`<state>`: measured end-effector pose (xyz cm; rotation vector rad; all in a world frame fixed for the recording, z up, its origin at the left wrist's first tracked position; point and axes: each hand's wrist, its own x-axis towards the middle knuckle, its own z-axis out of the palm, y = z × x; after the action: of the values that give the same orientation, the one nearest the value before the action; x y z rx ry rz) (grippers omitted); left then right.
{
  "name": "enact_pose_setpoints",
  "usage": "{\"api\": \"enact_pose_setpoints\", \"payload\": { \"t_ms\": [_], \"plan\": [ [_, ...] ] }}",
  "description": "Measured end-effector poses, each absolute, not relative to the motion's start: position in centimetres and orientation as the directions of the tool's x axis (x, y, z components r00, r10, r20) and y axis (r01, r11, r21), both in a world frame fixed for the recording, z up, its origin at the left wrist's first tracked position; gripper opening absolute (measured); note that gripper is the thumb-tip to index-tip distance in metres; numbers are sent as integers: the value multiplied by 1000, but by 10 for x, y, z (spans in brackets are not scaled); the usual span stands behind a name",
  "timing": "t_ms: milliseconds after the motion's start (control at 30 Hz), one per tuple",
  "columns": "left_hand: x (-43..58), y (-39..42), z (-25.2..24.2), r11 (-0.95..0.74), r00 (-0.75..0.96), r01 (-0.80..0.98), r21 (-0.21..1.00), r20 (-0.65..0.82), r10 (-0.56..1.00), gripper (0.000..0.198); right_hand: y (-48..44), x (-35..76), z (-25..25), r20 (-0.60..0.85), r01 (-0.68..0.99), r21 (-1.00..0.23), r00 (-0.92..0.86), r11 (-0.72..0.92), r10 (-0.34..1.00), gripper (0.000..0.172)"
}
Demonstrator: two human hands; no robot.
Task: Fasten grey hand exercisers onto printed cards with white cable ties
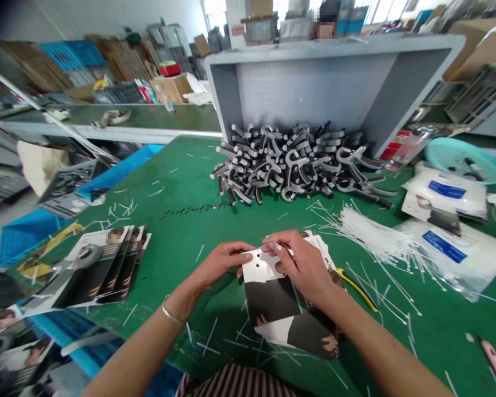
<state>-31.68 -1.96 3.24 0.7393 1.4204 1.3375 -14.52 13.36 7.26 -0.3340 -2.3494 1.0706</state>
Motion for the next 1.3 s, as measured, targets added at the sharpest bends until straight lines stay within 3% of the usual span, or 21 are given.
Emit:
{"api": "enact_pose_setpoints", "payload": {
  "t_ms": [133,300,433,733,900,1100,1200,1300],
  "plan": [
    [-323,-19,30,208,-305,-187,960,-258,917,33,132,-143,73,384,17,-720,-822,693,419,14],
    [-326,-18,25,203,-297,-225,953,-266,917,36,130,-151,61,308,33,-742,-871,670,384,14],
    [-320,-22,9,91,-440,-295,951,-220,871,41,130,-160,45,210,76,-762,-910,643,356,12],
    [-284,-23,-42,45,-557,-231,972,-170,813,28,132,-169,43,198,65,-805,-908,589,370,8],
    [-280,-39,-35,83,-557,-120,989,-136,819,12,133,-168,42,194,88,-827,-882,555,430,8],
    [-269,-63,-14,86,-549,109,990,-12,835,17,133,-169,40,181,116,-805,-886,582,426,7],
    [-267,-47,-20,38,-681,73,997,22,732,16,133,-175,42,151,179,-751,-891,636,429,7],
    [-265,-24,-29,-10,-704,0,1000,7,710,18,132,-180,42,129,215,-708,-897,672,423,5]
  ]
}}
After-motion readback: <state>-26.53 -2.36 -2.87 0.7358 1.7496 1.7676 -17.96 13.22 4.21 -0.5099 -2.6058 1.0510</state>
